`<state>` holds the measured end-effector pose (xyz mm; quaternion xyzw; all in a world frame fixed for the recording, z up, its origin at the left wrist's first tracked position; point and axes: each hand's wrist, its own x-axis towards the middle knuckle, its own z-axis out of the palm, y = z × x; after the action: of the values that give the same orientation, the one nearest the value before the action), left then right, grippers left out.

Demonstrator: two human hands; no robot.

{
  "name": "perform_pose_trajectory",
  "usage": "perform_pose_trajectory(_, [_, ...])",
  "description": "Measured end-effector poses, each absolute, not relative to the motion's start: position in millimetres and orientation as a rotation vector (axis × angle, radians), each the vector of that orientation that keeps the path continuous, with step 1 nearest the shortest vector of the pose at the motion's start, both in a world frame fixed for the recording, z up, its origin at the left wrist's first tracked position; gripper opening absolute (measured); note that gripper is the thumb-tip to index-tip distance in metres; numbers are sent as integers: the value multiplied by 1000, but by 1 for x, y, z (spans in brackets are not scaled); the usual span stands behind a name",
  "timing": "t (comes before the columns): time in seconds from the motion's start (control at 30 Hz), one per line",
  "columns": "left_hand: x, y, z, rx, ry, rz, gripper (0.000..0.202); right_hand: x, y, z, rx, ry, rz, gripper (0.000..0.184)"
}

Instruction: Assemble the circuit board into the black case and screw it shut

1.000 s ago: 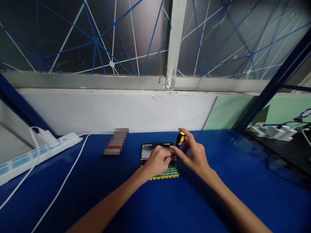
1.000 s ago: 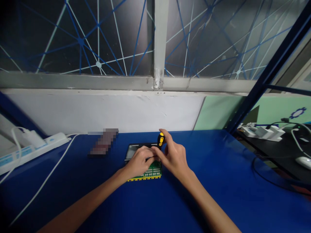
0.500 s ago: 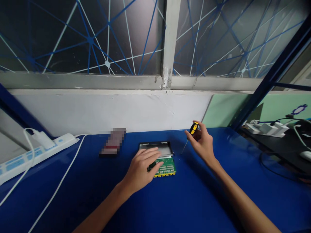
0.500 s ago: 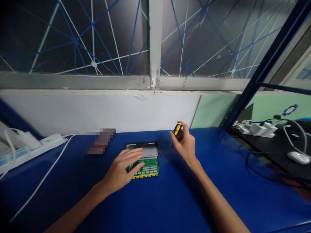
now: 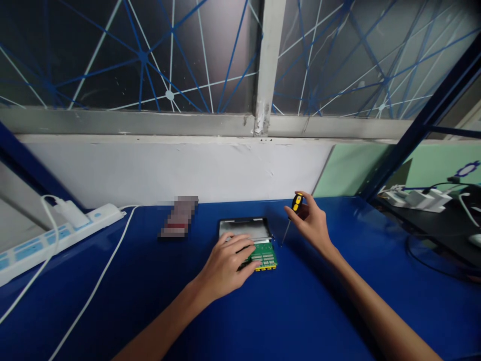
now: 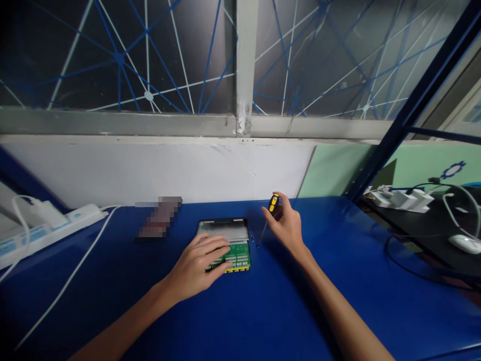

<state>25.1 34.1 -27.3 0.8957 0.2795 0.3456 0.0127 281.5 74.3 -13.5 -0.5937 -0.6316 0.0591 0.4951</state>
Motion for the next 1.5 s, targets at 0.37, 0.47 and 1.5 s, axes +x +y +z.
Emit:
perform_pose_trajectory(0.37, [35,21,-16,2425,959,1212,12,243,44,14,-1090,-1301,465,54])
perform_pose_trajectory(0.47, [36,20,-14,2316,993,1208,11,230,32,19,-1030,-1304,512,53])
perform_pose_trajectory(1.5, [32,26,-14,2360,1077,1133,14,217,21,18,-1021,-1342,484,56])
